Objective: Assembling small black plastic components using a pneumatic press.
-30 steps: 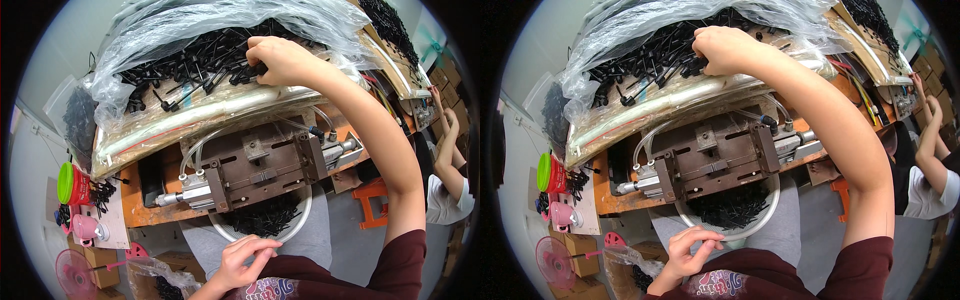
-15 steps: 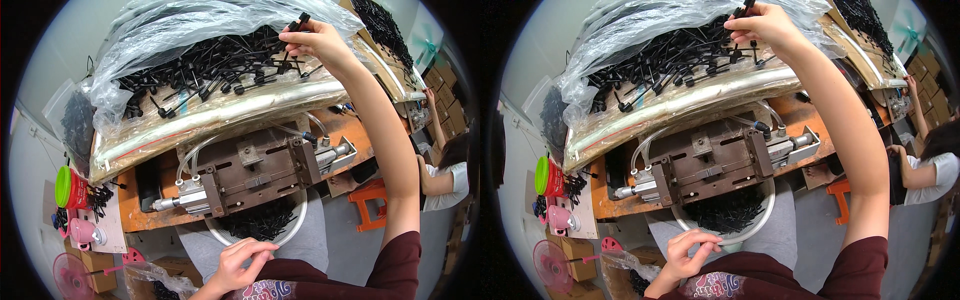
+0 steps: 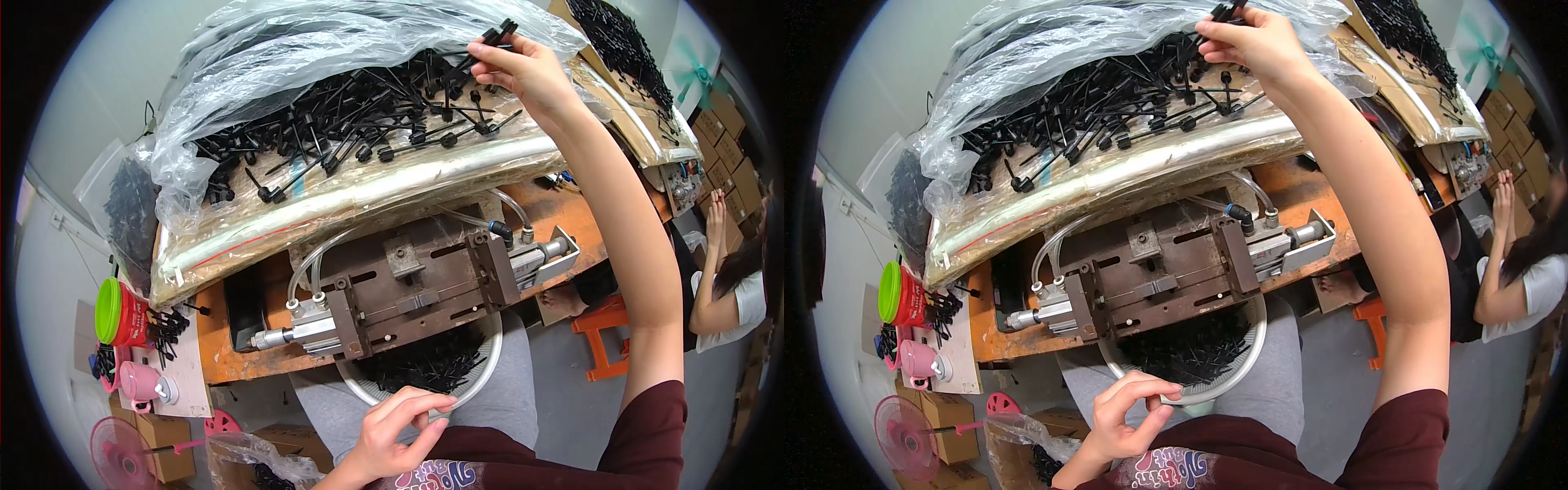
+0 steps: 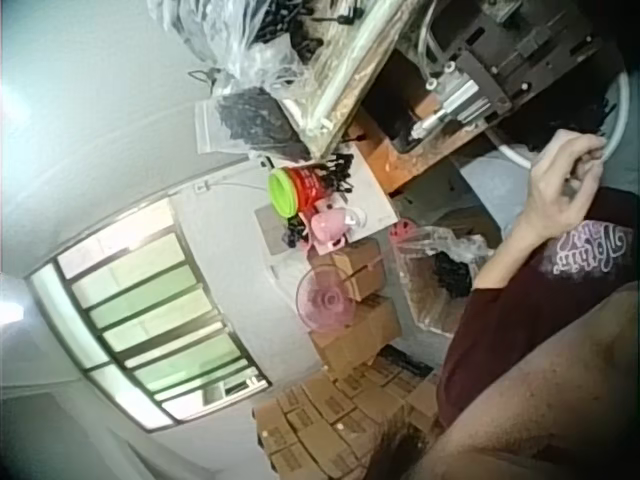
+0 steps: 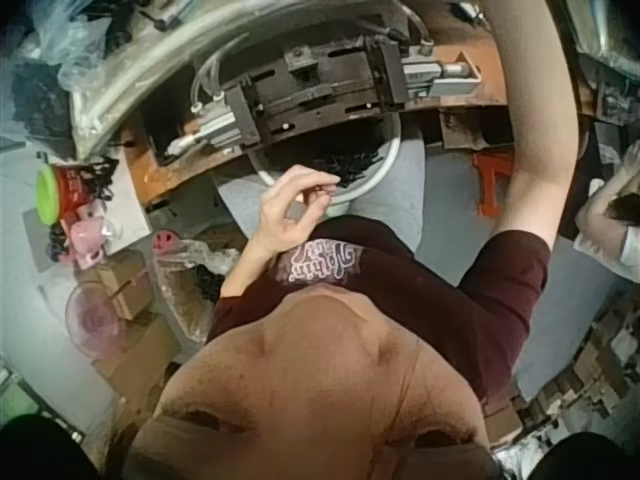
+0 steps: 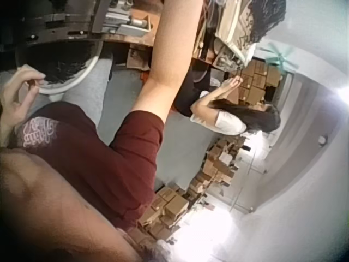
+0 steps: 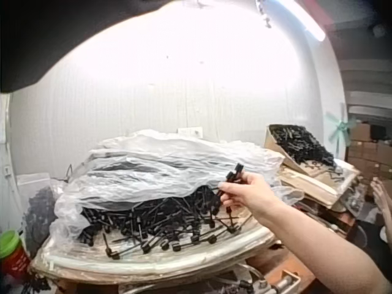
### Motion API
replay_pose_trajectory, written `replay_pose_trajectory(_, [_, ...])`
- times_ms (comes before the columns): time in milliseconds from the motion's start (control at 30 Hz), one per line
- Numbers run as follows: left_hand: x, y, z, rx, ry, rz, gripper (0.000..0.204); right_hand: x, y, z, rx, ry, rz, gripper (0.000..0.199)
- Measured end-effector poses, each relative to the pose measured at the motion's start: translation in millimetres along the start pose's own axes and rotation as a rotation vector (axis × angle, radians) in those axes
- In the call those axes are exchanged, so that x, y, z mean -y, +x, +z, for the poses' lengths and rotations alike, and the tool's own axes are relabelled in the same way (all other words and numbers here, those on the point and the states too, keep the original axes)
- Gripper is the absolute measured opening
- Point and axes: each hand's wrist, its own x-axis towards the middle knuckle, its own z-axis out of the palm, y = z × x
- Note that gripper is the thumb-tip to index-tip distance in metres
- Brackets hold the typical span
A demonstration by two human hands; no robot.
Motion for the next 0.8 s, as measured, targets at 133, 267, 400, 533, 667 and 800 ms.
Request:
replay_pose_trajectory(133, [-4, 1, -1, 0.011, 0.015, -0.022, 0.027, -2, 7, -5, 0.027, 0.174, 0.015, 0.027])
replay_pose_trajectory(267, [-5, 4, -1, -0.004, 0.026, -0.005, 0.026, 3, 0, 11, 0.056, 0.161, -0.030, 0.025])
replay_pose_trajectory(400, [-9, 6, -2, -0.030, 0.047, 0.005, 0.025, 9, 3, 15, 0.006, 0.188, -0.125, 0.023])
replay_pose_trajectory(533, [-14, 15, -9, -0.147, 0.128, 0.053, 0.022, 19, -2, 13, -0.003, 0.322, -0.105, 0.025])
replay_pose_trajectory(667, [-14, 24, -18, -0.310, -0.138, -0.062, 0.029, 42, -62, 37, 0.090, 0.422, -0.038, 0.025])
replay_pose_trajectory(800, [-16, 53, -22, -0.332, -0.431, -0.092, 0.055, 43, -134, 51, 0.115, 0.597, 0.183, 0.019])
